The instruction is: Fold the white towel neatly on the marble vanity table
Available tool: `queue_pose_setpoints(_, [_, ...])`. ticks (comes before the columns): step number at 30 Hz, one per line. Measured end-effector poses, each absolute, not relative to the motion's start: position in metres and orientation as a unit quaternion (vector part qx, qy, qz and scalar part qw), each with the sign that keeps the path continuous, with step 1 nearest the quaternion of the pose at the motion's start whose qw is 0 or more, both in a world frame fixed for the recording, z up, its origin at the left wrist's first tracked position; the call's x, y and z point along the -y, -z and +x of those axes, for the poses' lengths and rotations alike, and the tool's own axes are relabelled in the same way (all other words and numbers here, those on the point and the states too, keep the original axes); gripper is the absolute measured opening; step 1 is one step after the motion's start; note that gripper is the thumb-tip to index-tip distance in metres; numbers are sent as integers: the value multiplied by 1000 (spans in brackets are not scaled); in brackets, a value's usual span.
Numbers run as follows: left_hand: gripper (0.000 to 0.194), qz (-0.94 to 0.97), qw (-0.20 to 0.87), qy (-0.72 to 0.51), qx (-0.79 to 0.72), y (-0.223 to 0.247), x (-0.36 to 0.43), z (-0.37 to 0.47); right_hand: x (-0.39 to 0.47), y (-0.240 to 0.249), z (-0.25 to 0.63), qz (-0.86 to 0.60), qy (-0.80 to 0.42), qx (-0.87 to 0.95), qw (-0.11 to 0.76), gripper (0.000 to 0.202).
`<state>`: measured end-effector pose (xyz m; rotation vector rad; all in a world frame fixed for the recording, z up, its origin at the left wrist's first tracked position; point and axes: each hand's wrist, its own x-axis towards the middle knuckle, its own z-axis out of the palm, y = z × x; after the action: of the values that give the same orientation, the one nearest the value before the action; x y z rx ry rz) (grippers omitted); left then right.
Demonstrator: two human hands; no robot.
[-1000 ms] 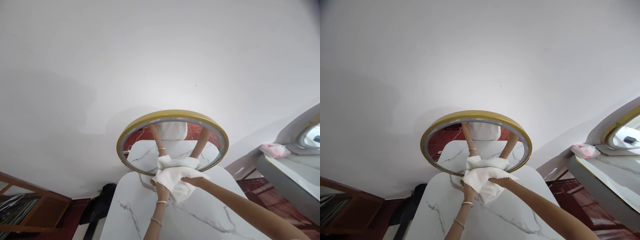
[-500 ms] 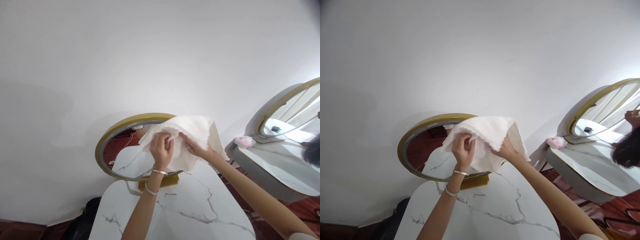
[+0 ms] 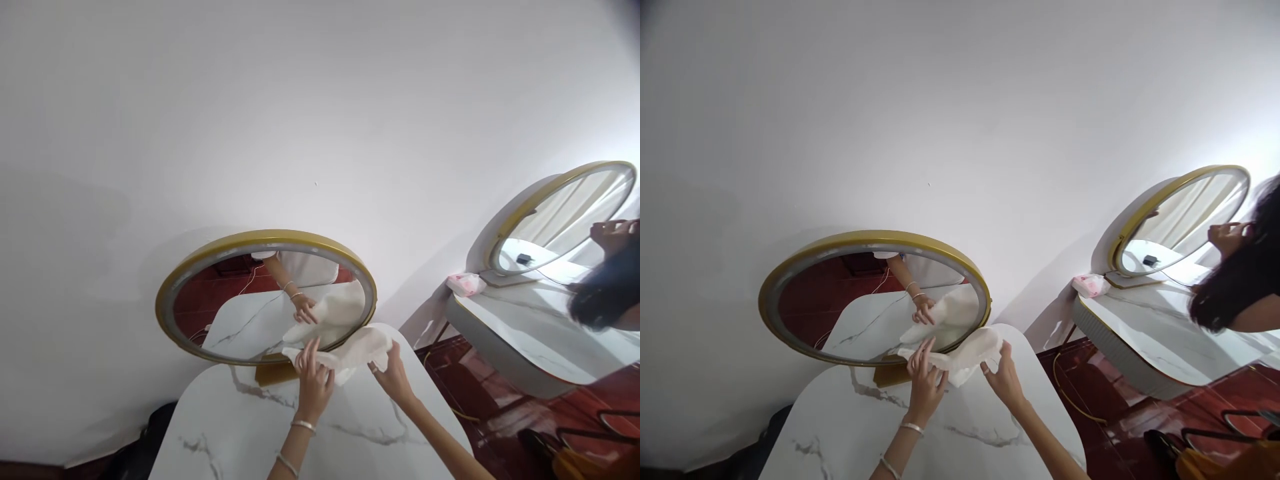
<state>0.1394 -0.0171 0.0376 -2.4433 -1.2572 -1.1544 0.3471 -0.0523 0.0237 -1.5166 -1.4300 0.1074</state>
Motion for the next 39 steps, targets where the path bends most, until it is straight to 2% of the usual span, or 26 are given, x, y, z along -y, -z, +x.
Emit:
queue_pose_setpoints(2, [22, -854, 51, 351, 382, -33, 24, 136, 54, -29, 347, -632, -94, 537, 551, 48])
queue_pose_setpoints(4, [22, -880, 15, 328, 342, -30, 31, 133, 56, -41, 350, -602, -180, 550, 550, 53])
queue_pose_setpoints(6, [25, -893, -10, 319, 317, -30, 40, 129, 63, -54, 357, -564, -236, 631, 477, 50])
queue_pose_setpoints(8, [24, -894, -29, 315, 318, -36, 51, 120, 75, -66, 366, -549, -244, 696, 394, 43])
queue_pose_setpoints(11, [7, -884, -65, 310, 345, -59, 71, 103, 100, -82, 375, -552, -223, 725, 346, 33])
queue_pose_setpoints(12, [3, -880, -81, 306, 353, -70, 77, 97, 108, -89, 376, -550, -213, 727, 353, 28])
queue_pose_setpoints(14, [11, -876, -122, 297, 361, -94, 87, 85, 122, -104, 378, -539, -189, 725, 386, 19])
queue_pose_setpoints(17, [19, -858, -186, 287, 384, -121, 95, 68, 134, -127, 377, -522, -193, 710, 431, 25])
queue_pose_setpoints(20, [29, -821, -238, 272, 442, -129, 93, 48, 135, -140, 377, -539, -210, 678, 453, 32])
queue_pose_setpoints(24, [21, -780, -309, 270, 473, -124, 83, 24, 124, -146, 380, -605, -145, 607, 493, 35])
queue_pose_setpoints(27, [24, -773, -302, 322, 456, -131, 74, 14, 118, -158, 383, -627, -111, 575, 513, 34])
queue_pose_setpoints(33, [22, -816, -215, 381, 378, -175, 62, 3, 150, -193, 378, -635, -28, 581, 509, 31])
queue_pose_setpoints(37, [20, -844, -206, 357, 344, -188, 67, -8, 194, -197, 375, -601, -39, 669, 436, 15])
queue_pose_setpoints(39, [19, -852, -217, 341, 334, -189, 71, -13, 214, -197, 372, -598, -76, 692, 398, 15])
